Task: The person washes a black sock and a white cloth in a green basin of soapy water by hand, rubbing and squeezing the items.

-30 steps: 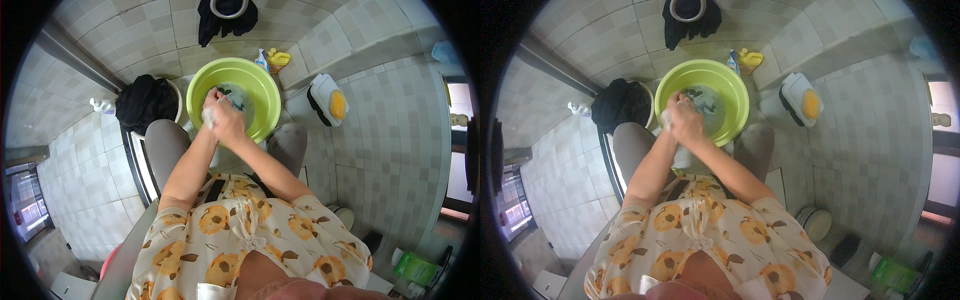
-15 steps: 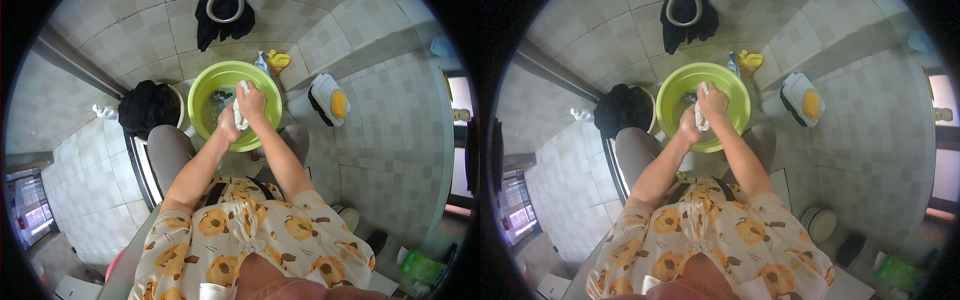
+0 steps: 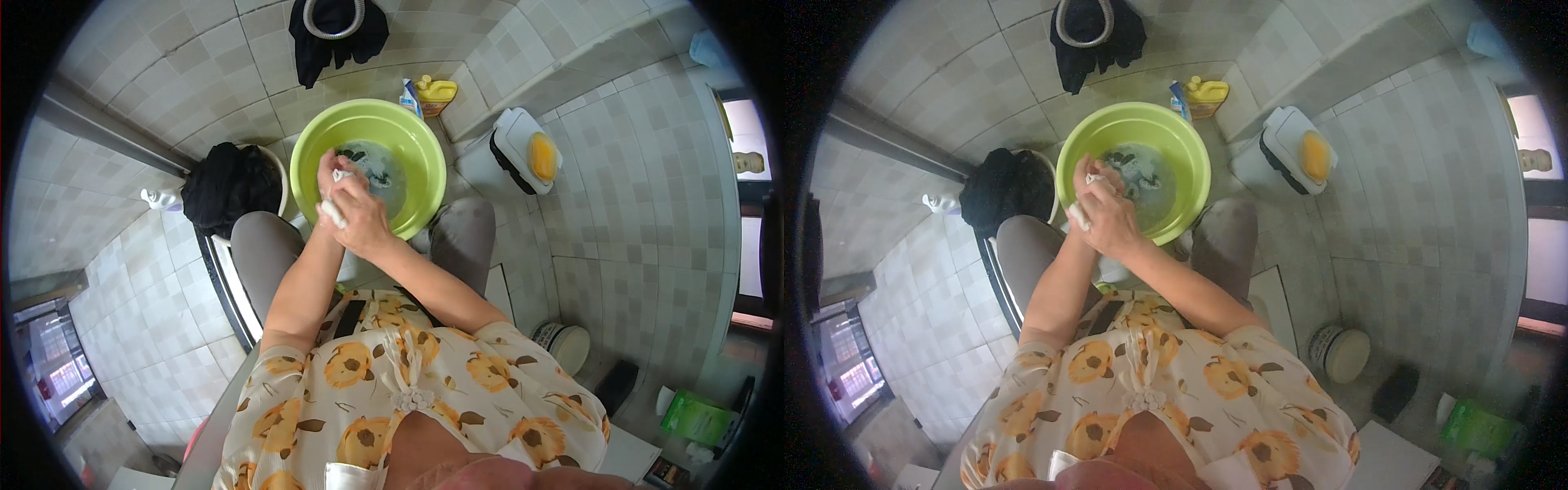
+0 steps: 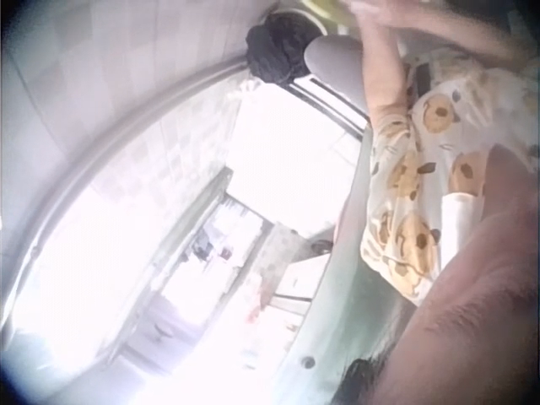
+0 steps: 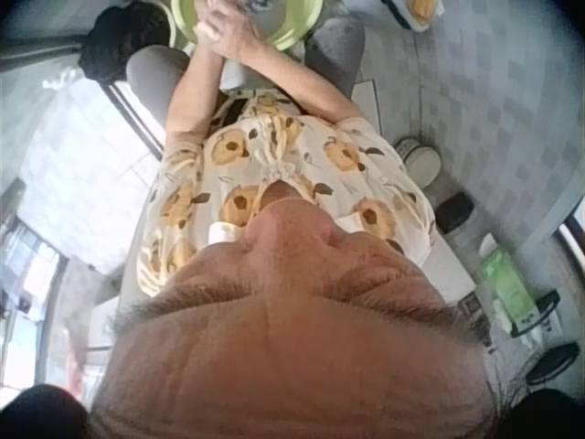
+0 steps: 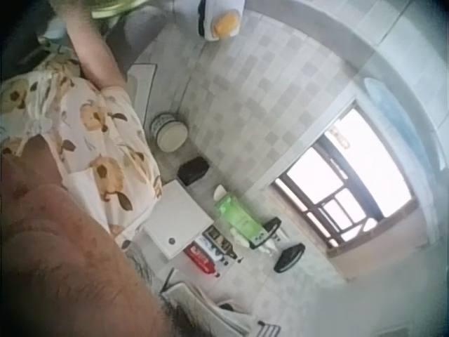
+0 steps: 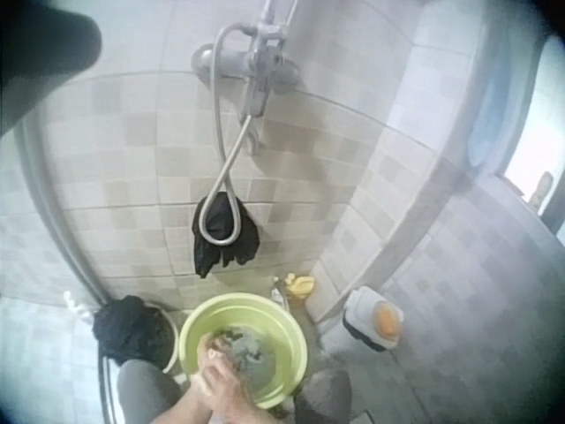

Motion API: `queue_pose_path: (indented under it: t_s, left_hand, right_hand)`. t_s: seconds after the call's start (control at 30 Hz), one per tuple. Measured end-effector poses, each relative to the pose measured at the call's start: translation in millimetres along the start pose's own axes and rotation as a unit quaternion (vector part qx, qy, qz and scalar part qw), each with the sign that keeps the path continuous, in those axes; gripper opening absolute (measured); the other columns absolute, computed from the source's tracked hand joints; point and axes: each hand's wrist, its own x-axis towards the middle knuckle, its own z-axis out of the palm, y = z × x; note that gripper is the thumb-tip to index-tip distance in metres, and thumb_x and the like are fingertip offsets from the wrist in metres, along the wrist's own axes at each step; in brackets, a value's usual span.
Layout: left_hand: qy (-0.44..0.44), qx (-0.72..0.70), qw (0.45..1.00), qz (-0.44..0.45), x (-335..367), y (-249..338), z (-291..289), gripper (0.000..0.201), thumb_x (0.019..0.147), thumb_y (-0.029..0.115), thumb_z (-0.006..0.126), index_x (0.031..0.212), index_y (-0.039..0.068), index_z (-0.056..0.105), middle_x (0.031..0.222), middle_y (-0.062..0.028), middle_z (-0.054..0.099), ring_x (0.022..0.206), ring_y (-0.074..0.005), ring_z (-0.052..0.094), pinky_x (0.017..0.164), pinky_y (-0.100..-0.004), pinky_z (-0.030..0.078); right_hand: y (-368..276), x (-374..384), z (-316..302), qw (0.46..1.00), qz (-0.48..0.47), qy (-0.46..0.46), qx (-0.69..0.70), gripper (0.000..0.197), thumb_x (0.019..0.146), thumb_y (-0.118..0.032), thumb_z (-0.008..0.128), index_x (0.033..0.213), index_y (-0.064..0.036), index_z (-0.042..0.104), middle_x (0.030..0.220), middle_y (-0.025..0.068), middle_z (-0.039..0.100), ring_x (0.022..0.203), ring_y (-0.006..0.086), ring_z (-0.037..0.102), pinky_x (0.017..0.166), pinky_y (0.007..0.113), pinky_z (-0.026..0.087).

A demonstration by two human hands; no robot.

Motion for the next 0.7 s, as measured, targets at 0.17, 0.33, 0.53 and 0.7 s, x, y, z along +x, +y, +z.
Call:
queue_pose_path:
  t_s: [0.17,0.33,0.53,0.7]
  left_hand:
    - [0.152,0.120,0.979,-0.061,-6,-45,50,0.031,0.093,0.042,0.038,0.096,0.016,0.055,0.072,0.0022,0.060,0.055,-0.0134,0.057,0.047,-0.0269,0.047]
    - [0.041,0.051,0.994,0.083,0,-22,-11,0.025,0.092,0.038,0.045,0.093,0.015,0.055,0.074,-0.0025,0.059,0.064,-0.0176,0.058,0.061,-0.0329,0.049]
    - [0.187,0.135,0.971,-0.066,-2,-37,35,0.025,0.094,0.034,0.042,0.092,0.013,0.055,0.068,0.0007,0.059,0.047,-0.0114,0.053,0.030,-0.0258,0.034]
    - [0.138,0.209,0.965,-0.082,0,-17,40,0.041,0.091,0.052,0.040,0.084,0.016,0.056,0.063,0.0028,0.057,0.048,-0.0097,0.052,0.034,-0.0219,0.031]
  right_hand:
    - [74,54,-18,0.930,0.341,-0.105,-0.092,0.025,0.080,-0.031,0.054,0.079,-0.0067,0.062,0.085,0.0185,0.062,0.078,0.0361,0.061,0.068,0.042,0.049]
    - [23,26,-7,0.980,0.100,-0.063,-0.157,0.031,0.078,-0.029,0.057,0.097,-0.0053,0.065,0.085,0.0188,0.063,0.081,0.0322,0.064,0.073,0.044,0.051]
    - [90,39,-18,0.941,0.275,-0.066,-0.186,0.016,0.078,-0.022,0.059,0.083,-0.0072,0.062,0.079,0.0157,0.062,0.070,0.0335,0.062,0.063,0.040,0.050]
    - [90,36,-40,0.984,0.103,0.036,-0.139,0.022,0.075,-0.024,0.066,0.079,-0.0043,0.057,0.081,0.0128,0.058,0.072,0.0322,0.059,0.064,0.042,0.049]
